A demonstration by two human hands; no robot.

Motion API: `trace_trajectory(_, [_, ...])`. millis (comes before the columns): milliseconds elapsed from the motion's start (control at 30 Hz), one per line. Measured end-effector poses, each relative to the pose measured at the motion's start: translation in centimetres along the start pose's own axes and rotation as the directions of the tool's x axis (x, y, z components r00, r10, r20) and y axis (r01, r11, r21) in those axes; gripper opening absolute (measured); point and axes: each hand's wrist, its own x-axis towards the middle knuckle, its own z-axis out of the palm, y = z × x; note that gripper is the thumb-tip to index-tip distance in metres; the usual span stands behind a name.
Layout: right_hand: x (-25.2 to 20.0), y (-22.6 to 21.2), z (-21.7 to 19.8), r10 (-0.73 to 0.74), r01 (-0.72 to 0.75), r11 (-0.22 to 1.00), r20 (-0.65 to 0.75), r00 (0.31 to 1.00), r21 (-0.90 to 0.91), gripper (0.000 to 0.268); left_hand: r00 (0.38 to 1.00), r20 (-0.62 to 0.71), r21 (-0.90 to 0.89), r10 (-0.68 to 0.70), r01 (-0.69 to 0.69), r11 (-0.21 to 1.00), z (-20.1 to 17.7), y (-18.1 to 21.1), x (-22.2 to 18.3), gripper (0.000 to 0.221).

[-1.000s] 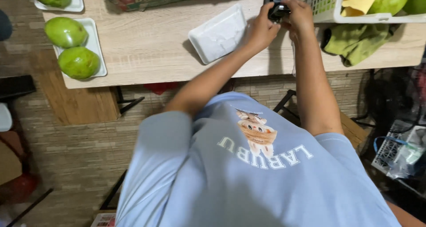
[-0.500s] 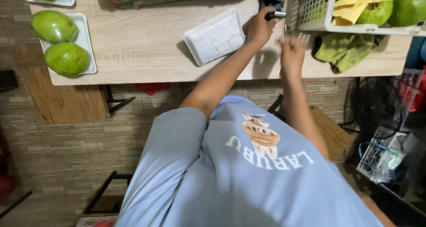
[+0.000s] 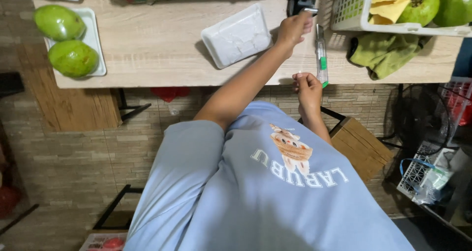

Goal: The person is packaging guavas by placing them on white foam trays and wrapping them with clear plastic film using a manual dispenser.

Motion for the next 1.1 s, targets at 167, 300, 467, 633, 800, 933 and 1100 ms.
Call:
trace_trajectory(167, [1.4,1.5,-0.2,-0.037,0.036,0.998,0.02,0.999,0.045,0.019,0.928,-0.126,0.268,0.351,-0.309,0.913,0.3,-4.7,6.3,0.031])
trace_trajectory(300, [1.5,0.6,0.0,-0.011,0.012,0.999,0.013,1.0,-0.051,0.017,0.972,-0.141,0.642,0.19,-0.056,0.764,0.6,-0.1,3.0,0.034])
trace_trajectory(467, [1.6,0.7,0.2,0.007,-0.006,0.999,0.042,0.999,-0.036,0.019,0.957,-0.225,0.728,0.185,0.039,0.684,2.5,-1.8,8.4,0.028])
trace_trajectory(633, [1.4,-0.6,0.7,0.036,-0.032,0.998,0.071,0.997,-0.052,0.019,0.949,-0.21,0.764,0.236,0.008,0.646,2.6,1.3,5.4,0.035])
trace_trajectory(800, [1.0,-1.1,1.9,0.16,-0.161,0.987,0.09,0.983,0.001,0.018,0.963,-0.172,0.751,0.206,-0.007,0.66,1.1,2.0,3.9,0.037])
trace_trajectory(933, [-0.9,-2.4,2.0,0.139,-0.15,0.985,0.117,0.983,0.086,0.016,0.933,-0.037,0.82,0.359,-0.177,0.544,1.9,4.0,0.1,0.021])
trace_trajectory(1100, [-2.7,-5.9,4.4,0.03,-0.044,0.997,0.219,0.975,0.06,0.014,0.379,0.337,0.222,0.862,-0.921,0.319,-8.9,5.7,3.1,0.013])
